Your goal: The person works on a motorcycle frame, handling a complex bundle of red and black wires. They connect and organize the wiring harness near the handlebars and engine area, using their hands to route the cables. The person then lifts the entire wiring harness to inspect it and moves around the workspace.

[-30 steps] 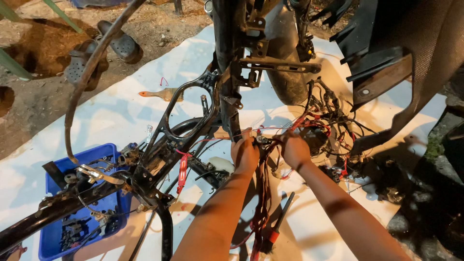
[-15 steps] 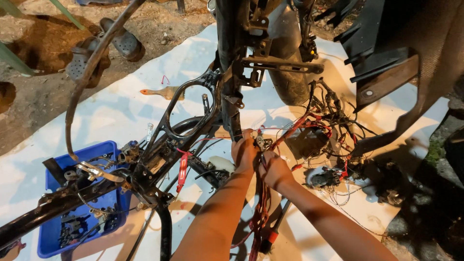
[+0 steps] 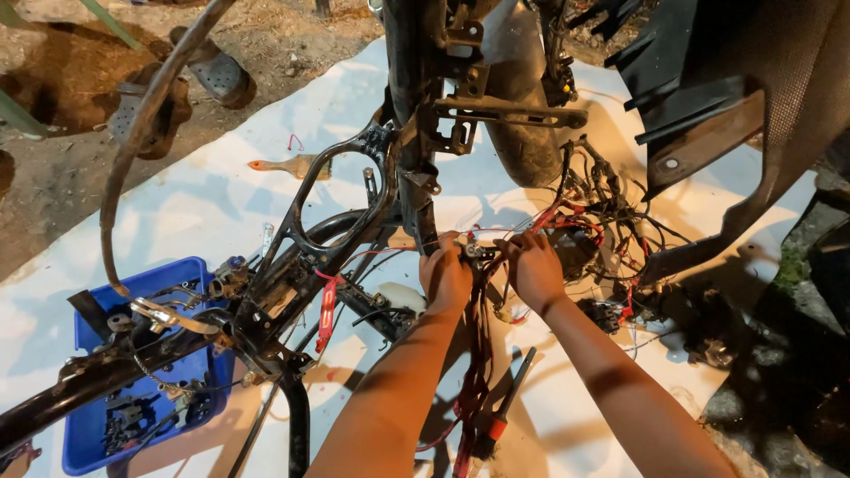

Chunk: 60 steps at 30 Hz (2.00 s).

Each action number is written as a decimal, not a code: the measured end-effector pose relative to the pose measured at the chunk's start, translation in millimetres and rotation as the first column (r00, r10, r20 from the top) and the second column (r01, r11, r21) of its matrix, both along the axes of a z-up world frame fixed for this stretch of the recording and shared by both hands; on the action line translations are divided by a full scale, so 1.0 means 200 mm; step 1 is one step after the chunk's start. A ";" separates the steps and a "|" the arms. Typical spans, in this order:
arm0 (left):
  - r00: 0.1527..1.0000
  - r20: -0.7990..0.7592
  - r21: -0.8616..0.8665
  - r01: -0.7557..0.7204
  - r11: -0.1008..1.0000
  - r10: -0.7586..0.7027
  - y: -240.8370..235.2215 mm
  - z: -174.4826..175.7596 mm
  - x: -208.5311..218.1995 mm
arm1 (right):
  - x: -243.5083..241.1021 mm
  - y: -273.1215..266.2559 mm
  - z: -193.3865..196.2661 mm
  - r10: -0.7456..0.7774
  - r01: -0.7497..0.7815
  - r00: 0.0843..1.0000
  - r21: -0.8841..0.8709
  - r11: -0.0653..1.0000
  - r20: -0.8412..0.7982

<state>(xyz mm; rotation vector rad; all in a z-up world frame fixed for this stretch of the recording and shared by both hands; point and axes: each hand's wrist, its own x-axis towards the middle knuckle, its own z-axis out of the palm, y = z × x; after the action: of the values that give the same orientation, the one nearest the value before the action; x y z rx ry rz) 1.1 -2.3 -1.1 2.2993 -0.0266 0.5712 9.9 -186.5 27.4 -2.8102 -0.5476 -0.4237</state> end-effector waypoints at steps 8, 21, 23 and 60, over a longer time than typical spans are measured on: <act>0.997 -0.050 0.008 -0.065 0.998 0.065 -0.05 -0.01 0.01 | -0.05 0.00 -0.05 -0.110 0.034 0.955 -0.266 0.963 -0.274; 0.910 -0.412 -0.835 -0.353 0.421 -0.054 -0.04 0.19 0.07 | -0.11 0.06 0.09 -0.084 0.133 0.908 0.093 0.987 -0.410; 0.866 -0.457 -0.890 -0.447 0.095 -0.203 -0.01 0.27 0.03 | -0.12 0.05 0.11 -0.140 0.238 0.815 0.105 0.966 -0.563; 0.566 -0.722 -0.475 0.014 0.880 -0.398 0.60 0.28 -0.20 | -0.75 0.42 0.15 0.450 0.405 0.382 0.583 0.704 -0.808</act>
<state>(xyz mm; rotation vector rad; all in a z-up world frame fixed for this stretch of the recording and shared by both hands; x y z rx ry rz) -39.3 118.3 55.0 1.8749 0.2375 -0.6059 -140.4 -101.7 57.4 -1.7396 -0.0670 0.8414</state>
